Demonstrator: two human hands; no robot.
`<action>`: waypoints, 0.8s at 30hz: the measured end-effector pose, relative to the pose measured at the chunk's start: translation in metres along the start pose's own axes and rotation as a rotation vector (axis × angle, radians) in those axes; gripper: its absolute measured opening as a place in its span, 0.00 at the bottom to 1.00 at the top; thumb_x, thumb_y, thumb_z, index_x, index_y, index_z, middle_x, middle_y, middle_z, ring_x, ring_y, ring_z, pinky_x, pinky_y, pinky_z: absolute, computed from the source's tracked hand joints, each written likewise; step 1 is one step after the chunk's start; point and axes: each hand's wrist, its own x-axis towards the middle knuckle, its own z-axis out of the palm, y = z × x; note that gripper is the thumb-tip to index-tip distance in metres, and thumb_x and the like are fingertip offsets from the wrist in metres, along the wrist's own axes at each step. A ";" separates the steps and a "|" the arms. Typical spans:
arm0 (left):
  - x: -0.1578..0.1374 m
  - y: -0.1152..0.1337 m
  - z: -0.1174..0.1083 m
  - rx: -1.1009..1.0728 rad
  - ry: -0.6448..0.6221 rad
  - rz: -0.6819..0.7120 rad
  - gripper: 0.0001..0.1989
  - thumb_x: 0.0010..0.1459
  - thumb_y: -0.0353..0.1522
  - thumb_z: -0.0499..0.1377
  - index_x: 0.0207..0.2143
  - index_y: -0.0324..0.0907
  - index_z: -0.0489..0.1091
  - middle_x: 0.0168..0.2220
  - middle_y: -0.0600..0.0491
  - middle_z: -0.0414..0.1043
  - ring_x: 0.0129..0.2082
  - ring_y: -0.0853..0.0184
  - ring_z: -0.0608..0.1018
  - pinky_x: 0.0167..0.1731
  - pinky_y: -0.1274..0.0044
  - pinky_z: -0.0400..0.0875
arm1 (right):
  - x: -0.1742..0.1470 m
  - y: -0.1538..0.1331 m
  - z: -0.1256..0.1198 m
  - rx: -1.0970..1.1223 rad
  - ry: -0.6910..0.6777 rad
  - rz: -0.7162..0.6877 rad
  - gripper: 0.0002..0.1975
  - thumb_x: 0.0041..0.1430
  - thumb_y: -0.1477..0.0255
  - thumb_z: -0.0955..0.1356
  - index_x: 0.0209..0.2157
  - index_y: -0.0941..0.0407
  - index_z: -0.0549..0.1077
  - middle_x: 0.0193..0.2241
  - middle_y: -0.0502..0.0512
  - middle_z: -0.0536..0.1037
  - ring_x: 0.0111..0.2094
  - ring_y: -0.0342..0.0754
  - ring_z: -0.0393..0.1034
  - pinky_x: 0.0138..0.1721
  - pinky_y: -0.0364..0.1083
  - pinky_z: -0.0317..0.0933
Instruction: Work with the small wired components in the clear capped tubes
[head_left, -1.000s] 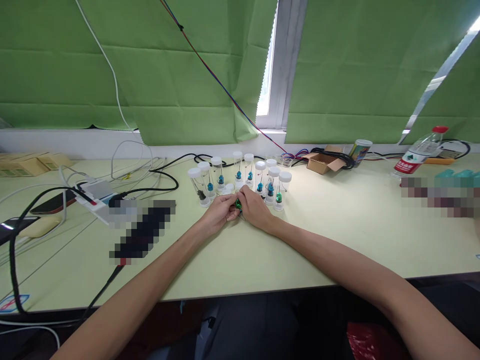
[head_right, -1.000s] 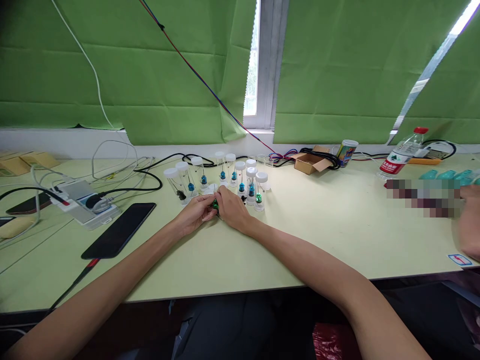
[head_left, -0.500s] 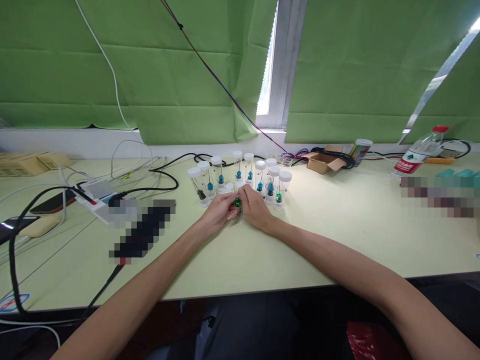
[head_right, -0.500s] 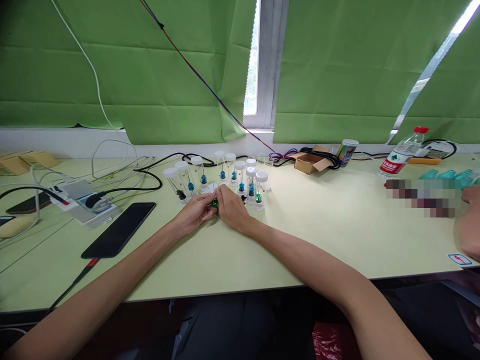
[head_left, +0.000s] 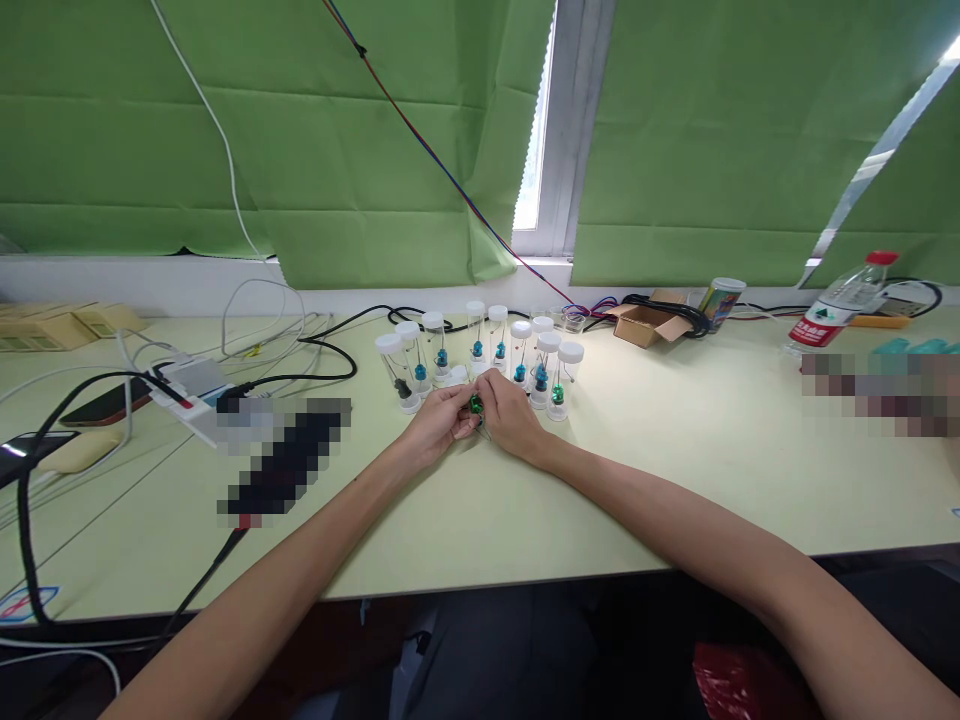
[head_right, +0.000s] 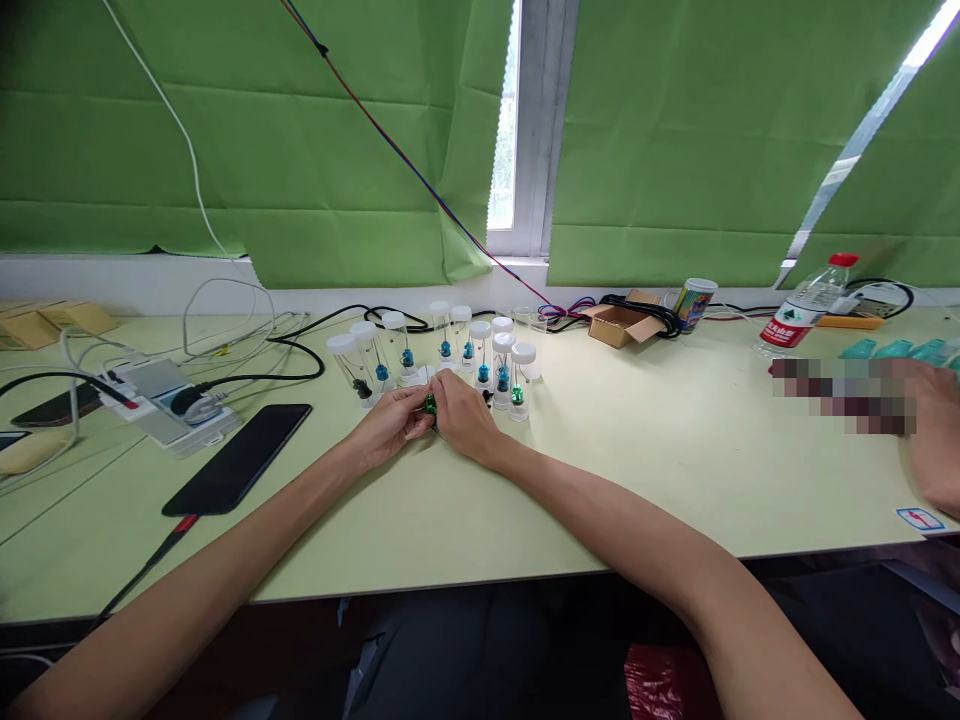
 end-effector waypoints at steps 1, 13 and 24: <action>0.000 0.000 0.000 0.000 0.001 0.000 0.13 0.55 0.37 0.66 0.29 0.36 0.70 0.16 0.59 0.59 0.14 0.78 0.60 0.15 0.83 0.52 | 0.000 0.000 0.000 -0.002 -0.001 0.003 0.12 0.72 0.66 0.53 0.33 0.52 0.57 0.28 0.49 0.65 0.29 0.46 0.60 0.33 0.45 0.54; 0.001 0.000 0.000 -0.011 -0.001 -0.005 0.13 0.55 0.37 0.66 0.29 0.36 0.70 0.16 0.58 0.60 0.14 0.78 0.61 0.15 0.83 0.52 | 0.001 0.002 0.001 0.006 0.010 -0.004 0.12 0.72 0.66 0.53 0.33 0.52 0.58 0.29 0.49 0.66 0.29 0.46 0.61 0.34 0.45 0.55; 0.003 -0.003 -0.002 -0.032 -0.012 -0.007 0.12 0.56 0.36 0.66 0.29 0.36 0.69 0.17 0.59 0.60 0.14 0.78 0.62 0.15 0.84 0.54 | 0.001 0.000 0.001 0.029 0.015 -0.001 0.12 0.71 0.67 0.53 0.33 0.52 0.58 0.29 0.50 0.67 0.30 0.46 0.62 0.34 0.45 0.56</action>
